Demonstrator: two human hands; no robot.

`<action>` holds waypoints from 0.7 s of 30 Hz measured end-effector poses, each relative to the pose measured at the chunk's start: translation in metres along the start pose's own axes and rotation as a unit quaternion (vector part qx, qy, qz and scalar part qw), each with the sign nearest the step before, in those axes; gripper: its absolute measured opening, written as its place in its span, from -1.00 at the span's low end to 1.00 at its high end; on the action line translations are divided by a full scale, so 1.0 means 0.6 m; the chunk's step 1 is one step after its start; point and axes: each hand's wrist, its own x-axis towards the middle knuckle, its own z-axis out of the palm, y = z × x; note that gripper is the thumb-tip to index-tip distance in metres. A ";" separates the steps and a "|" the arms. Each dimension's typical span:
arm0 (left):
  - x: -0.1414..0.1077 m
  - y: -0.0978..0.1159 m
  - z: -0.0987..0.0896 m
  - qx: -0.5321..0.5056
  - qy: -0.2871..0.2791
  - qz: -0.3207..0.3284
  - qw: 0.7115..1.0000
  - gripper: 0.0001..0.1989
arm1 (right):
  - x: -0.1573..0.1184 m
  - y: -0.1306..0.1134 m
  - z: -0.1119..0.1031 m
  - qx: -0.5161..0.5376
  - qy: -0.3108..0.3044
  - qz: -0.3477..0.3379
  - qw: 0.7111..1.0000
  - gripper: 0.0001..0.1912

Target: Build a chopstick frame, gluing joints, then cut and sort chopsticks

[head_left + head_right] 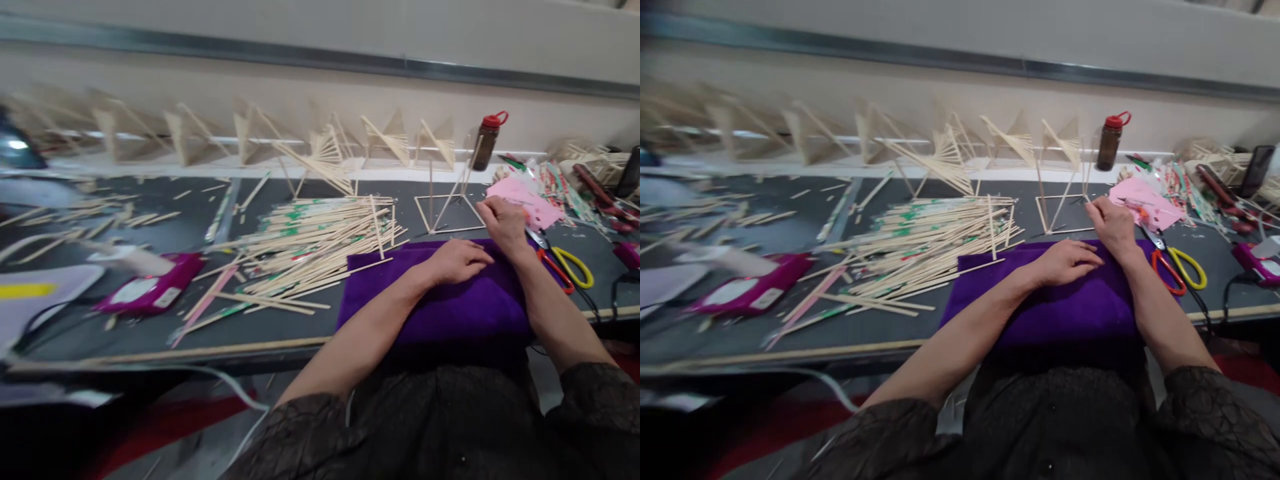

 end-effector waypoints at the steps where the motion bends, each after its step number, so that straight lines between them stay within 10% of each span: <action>1: -0.001 0.007 -0.001 0.018 -0.018 -0.007 1.000 -0.75 | -0.001 0.000 -0.001 0.004 0.002 -0.001 1.000 -0.65; 11: -0.084 0.107 0.002 0.101 -0.075 -0.010 0.992 -0.71 | -0.008 -0.018 0.003 -0.001 -0.053 -0.080 0.995 -0.82; 21: -0.193 0.113 0.036 0.226 0.135 -0.028 0.964 -0.73 | -0.007 -0.021 -0.004 0.044 -0.086 -0.102 0.990 -0.82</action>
